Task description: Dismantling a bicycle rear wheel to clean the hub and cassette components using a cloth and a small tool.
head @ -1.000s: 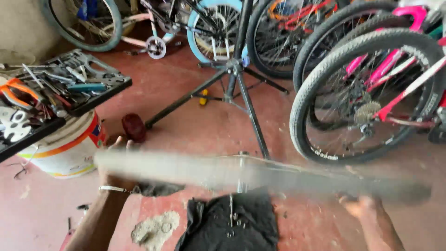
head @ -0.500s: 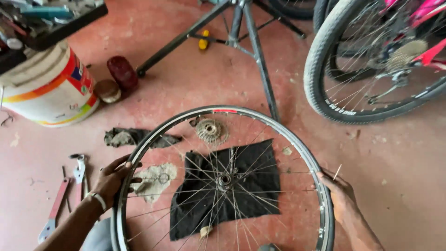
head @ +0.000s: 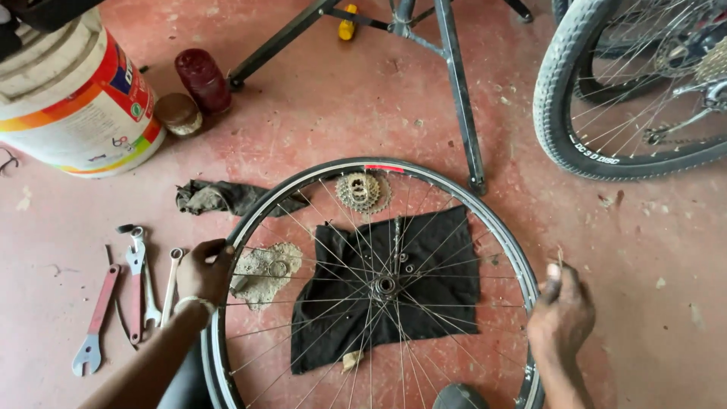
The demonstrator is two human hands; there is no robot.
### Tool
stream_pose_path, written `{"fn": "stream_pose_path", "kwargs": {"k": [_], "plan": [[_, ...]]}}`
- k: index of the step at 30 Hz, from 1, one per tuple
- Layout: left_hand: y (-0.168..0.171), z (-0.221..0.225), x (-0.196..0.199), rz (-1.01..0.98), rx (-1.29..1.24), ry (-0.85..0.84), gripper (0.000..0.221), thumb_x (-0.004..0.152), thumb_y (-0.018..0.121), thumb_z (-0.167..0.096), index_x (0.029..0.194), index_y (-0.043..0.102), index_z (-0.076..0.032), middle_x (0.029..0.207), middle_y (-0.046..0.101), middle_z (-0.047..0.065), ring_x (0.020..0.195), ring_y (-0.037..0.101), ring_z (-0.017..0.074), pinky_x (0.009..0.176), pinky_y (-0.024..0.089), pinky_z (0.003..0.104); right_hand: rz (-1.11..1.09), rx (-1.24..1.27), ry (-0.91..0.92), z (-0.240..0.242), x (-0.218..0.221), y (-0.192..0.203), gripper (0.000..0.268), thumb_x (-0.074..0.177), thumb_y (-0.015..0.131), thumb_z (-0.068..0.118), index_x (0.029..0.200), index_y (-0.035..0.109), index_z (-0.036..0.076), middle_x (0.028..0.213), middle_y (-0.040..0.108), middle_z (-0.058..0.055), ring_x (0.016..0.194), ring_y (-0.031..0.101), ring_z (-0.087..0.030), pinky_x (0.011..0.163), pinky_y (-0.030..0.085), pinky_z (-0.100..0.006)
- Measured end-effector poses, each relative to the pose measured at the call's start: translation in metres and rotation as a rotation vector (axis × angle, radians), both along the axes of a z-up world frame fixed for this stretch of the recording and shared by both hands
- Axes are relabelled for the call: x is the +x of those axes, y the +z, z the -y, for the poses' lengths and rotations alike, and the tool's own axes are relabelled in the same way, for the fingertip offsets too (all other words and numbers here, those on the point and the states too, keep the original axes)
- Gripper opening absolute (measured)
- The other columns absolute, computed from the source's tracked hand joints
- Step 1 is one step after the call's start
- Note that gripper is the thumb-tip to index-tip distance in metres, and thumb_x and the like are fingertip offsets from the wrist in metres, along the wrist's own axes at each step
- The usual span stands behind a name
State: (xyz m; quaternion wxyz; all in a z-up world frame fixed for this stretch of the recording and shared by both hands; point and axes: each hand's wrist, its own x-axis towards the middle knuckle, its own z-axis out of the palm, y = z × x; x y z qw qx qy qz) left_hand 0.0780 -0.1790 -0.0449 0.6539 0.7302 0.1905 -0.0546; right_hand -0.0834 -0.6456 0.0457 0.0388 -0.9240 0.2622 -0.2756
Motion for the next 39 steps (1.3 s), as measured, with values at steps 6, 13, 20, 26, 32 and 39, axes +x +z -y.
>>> {"fn": "stream_pose_path", "kwargs": {"k": [6, 13, 20, 26, 32, 39], "plan": [[0.087, 0.092, -0.027, 0.538, 0.819, -0.288, 0.027, 0.074, 0.067, -0.011, 0.100, 0.062, -0.012, 0.102, 0.060, 0.010, 0.092, 0.055, 0.0278, 0.081, 0.046, 0.039, -0.570, 0.705, 0.143, -0.125, 0.010, 0.026, 0.028, 0.094, 0.040, 0.030, 0.108, 0.062, 0.020, 0.046, 0.046, 0.005, 0.032, 0.034, -0.005, 0.027, 0.024, -0.024], [0.100, 0.158, -0.069, 0.484, 0.642, -0.876, 0.035, 0.075, 0.068, -0.020, 0.110, 0.063, -0.020, 0.109, 0.056, 0.004, 0.099, 0.046, 0.0263, 0.087, 0.043, 0.041, -0.739, 0.806, 0.242, -0.151, 0.019, 0.025, 0.022, 0.090, 0.047, 0.022, 0.088, 0.067, 0.014, 0.055, 0.063, -0.003, 0.042, 0.052, -0.013, 0.043, 0.041, -0.029], [0.089, 0.164, -0.068, 0.503, 0.456, -0.833, 0.039, 0.069, 0.070, -0.009, 0.107, 0.068, -0.018, 0.105, 0.057, 0.004, 0.095, 0.056, 0.0239, 0.084, 0.048, 0.037, -0.836, 0.838, 0.212, -0.157, 0.032, -0.011, 0.023, 0.093, 0.046, 0.020, 0.088, 0.064, 0.007, 0.071, 0.066, -0.004, 0.049, 0.057, -0.009, 0.043, 0.047, -0.021], [0.090, 0.166, -0.070, 0.485, 0.464, -0.796, 0.034, 0.070, 0.070, -0.010, 0.103, 0.071, -0.018, 0.100, 0.058, 0.003, 0.092, 0.056, 0.0221, 0.081, 0.047, 0.035, -0.618, 0.285, 0.331, -0.181, 0.018, -0.016, 0.029, 0.097, 0.041, 0.019, 0.078, 0.059, 0.006, 0.045, 0.059, -0.005, 0.027, 0.047, -0.010, 0.022, 0.034, -0.024], [0.083, 0.178, -0.064, 0.365, 0.507, -0.767, 0.014, 0.075, 0.070, -0.026, 0.088, 0.069, -0.019, 0.092, 0.056, 0.000, 0.088, 0.055, 0.0206, 0.082, 0.045, 0.035, -0.594, 0.134, 0.350, -0.176, 0.015, -0.027, 0.013, 0.089, 0.053, 0.018, 0.083, 0.058, 0.007, 0.045, 0.060, -0.003, 0.025, 0.047, -0.008, 0.022, 0.034, -0.022], [0.073, 0.196, -0.049, 0.152, 0.481, -0.804, 0.014, 0.074, 0.074, -0.026, 0.083, 0.069, -0.016, 0.092, 0.062, 0.001, 0.093, 0.052, 0.0194, 0.088, 0.042, 0.035, -0.395, 0.238, 0.402, -0.164, 0.014, -0.029, 0.027, 0.088, 0.048, 0.019, 0.064, 0.057, 0.011, 0.040, 0.051, 0.000, 0.024, 0.034, -0.008, 0.022, 0.027, -0.025]]}}
